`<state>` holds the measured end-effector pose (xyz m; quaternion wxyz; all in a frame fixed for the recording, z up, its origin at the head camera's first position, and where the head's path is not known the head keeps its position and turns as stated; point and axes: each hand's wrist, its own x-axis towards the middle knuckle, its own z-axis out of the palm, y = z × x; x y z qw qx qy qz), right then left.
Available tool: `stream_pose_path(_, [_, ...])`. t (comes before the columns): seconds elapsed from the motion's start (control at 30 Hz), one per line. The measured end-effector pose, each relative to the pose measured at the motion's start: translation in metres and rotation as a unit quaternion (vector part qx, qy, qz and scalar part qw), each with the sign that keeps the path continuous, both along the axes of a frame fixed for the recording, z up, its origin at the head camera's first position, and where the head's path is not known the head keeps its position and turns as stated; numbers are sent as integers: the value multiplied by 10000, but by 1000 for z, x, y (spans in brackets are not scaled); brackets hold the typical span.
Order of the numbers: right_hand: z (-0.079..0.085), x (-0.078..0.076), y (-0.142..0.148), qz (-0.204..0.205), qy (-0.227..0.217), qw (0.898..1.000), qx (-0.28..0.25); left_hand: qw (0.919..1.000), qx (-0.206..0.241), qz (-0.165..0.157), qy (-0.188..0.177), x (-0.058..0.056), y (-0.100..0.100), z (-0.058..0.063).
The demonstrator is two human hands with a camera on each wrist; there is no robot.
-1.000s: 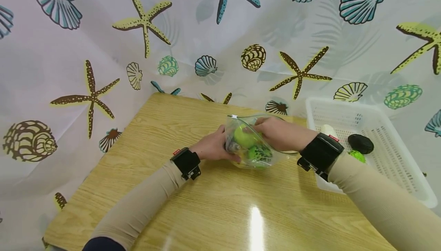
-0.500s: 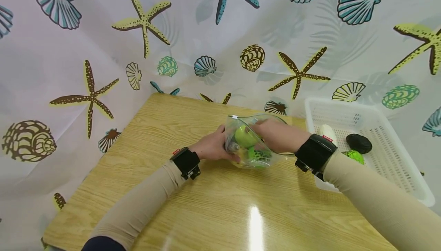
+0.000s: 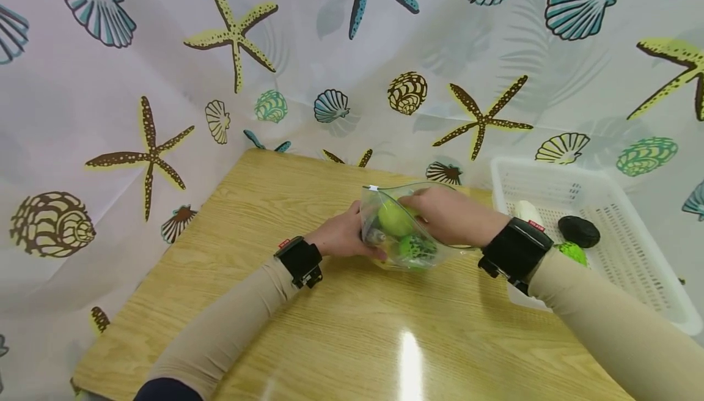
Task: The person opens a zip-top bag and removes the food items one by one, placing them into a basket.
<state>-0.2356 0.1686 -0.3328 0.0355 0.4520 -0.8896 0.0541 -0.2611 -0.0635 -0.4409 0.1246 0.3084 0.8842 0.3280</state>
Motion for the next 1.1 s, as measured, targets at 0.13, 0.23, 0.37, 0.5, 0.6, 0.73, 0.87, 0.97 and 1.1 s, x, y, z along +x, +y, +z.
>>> stream_pose_path(0.13, [11,10,8,-55,184,9998,-97,10000,69,-4,-33,0,0,-1])
stream_pose_path(0.23, [19,20,17,-201,245,9994,-166,10000,-17,56,-30,0,1,-2])
stream_pose_path(0.37, [32,33,33,-464,223,9983,-268,9998,-98,174,20,0,2,0])
stream_pose_path(0.5, [48,47,52,-785,82,9963,-340,9996,-118,246,-37,0,3,1])
stream_pose_path(0.6, [60,59,67,-1043,20,9938,-375,9996,-129,232,-84,-1,3,1])
stream_pose_path(0.73, [73,70,87,-1280,149,9903,-523,9996,-104,252,-20,-3,1,4])
stream_pose_path(0.87, [74,73,111,-1497,384,9863,-577,9994,-118,311,4,-3,-1,7])
stream_pose_path(0.97, [68,72,132,-1696,506,9831,-474,9997,-90,237,-49,-2,1,7])
stream_pose_path(1.1, [55,63,159,-2106,451,9764,-167,9998,-106,148,-121,-1,3,3])
